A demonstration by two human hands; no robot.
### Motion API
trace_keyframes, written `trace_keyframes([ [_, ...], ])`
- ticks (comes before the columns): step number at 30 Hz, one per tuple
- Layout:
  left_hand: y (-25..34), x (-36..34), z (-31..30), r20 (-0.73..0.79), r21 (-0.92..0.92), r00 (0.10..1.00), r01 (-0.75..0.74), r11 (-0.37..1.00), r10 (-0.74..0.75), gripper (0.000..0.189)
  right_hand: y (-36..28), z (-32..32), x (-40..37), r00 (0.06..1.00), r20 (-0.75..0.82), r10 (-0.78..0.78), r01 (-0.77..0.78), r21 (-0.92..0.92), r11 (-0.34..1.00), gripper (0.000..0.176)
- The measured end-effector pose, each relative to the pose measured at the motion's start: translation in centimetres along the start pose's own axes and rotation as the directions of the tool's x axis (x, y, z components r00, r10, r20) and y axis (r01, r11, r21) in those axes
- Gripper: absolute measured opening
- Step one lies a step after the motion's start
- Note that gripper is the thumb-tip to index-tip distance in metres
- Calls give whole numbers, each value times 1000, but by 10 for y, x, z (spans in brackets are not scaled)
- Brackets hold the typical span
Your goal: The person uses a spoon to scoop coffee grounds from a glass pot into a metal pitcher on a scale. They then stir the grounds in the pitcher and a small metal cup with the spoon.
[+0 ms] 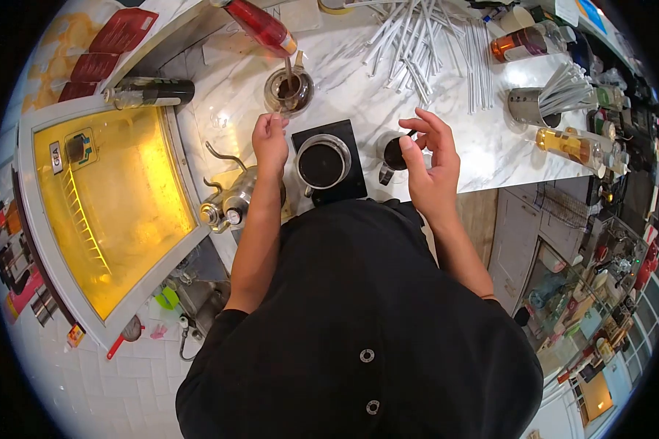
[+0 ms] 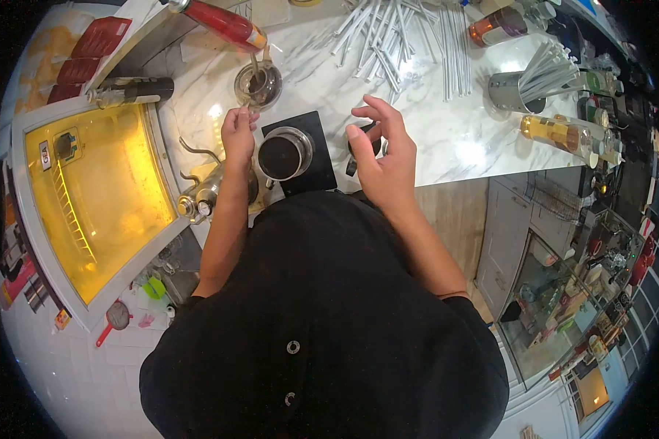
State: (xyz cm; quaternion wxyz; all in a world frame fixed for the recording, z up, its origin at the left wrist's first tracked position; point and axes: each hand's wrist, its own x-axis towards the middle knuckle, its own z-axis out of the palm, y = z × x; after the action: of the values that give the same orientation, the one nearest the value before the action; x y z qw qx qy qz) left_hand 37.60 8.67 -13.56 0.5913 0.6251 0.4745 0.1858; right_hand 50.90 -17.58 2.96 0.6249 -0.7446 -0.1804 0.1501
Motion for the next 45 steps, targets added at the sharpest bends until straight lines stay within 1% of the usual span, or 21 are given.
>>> trace_keyframes([
  [7,28,-22,-13,-30,-148,1000,-14,989,9,22,-8,-3,1,995,30,-93,94,-36,995,45],
  [10,58,-44,-20,-53,-163,995,-97,982,90,22,-22,2,3,992,31,-120,120,-21,992,42],
  [12,74,-61,-26,-74,-161,980,-193,968,184,21,-32,10,4,976,84,-202,207,-57,977,40],
  [13,79,-69,-30,-82,-166,978,-203,965,192,21,-38,15,5,973,89,-214,220,-54,974,40],
  [15,87,-86,-37,-71,-193,957,-291,937,283,20,-52,27,5,941,187,-283,301,-72,951,40],
  [18,110,-125,-47,-44,-260,935,-352,899,353,15,-74,45,1,918,255,-304,330,-65,942,43],
  [20,122,-149,-56,-36,-292,940,-334,896,338,11,-82,56,-7,910,241,-337,355,-32,934,44],
  [22,124,-166,-64,-20,-252,863,-493,833,505,9,-90,62,-20,911,192,-364,376,-30,926,42],
  [23,122,-172,-68,-20,-246,836,-535,808,548,10,-93,62,-26,907,197,-371,384,-27,923,42],
  [26,121,-197,-74,-46,-321,814,-562,763,580,12,-98,61,-47,836,246,-490,529,-131,838,22],
  [27,118,-201,-76,-44,-322,789,-592,739,613,14,-103,61,-54,837,253,-486,518,-79,851,18],
  [28,116,-205,-79,-49,-320,789,-593,739,612,14,-102,63,-59,835,257,-487,520,-76,851,18],
  [30,109,-211,-83,-53,-324,743,-645,693,667,16,-100,64,-67,746,203,-635,645,19,764,21],
  [31,104,-213,-84,-57,-317,717,-673,668,695,19,-102,60,-68,689,234,-686,708,-15,706,24],
  [32,103,-215,-85,-58,-316,716,-674,668,695,19,-105,57,-70,689,234,-686,708,-13,706,24],
  [34,103,-220,-86,-99,-319,644,-743,589,758,23,-111,53,-78,591,223,-775,798,-23,602,28],
  [35,102,-222,-88,-100,-319,642,-744,587,760,23,-112,51,-82,590,222,-777,799,-22,601,28],
  [37,101,-226,-91,-120,-188,593,-801,569,796,28,-114,48,-90,544,255,-800,831,-32,555,31],
  [40,97,-232,-97,-133,-144,583,-812,566,802,28,-115,48,-97,500,257,-827,861,-39,508,34],
  [43,98,-237,-100,-142,-133,555,-832,539,820,30,-114,48,-103,494,275,-825,864,-49,502,37],
  [45,96,-240,-101,-148,-133,560,-828,545,815,30,-113,48,-106,490,283,-825,866,-50,497,37],
])
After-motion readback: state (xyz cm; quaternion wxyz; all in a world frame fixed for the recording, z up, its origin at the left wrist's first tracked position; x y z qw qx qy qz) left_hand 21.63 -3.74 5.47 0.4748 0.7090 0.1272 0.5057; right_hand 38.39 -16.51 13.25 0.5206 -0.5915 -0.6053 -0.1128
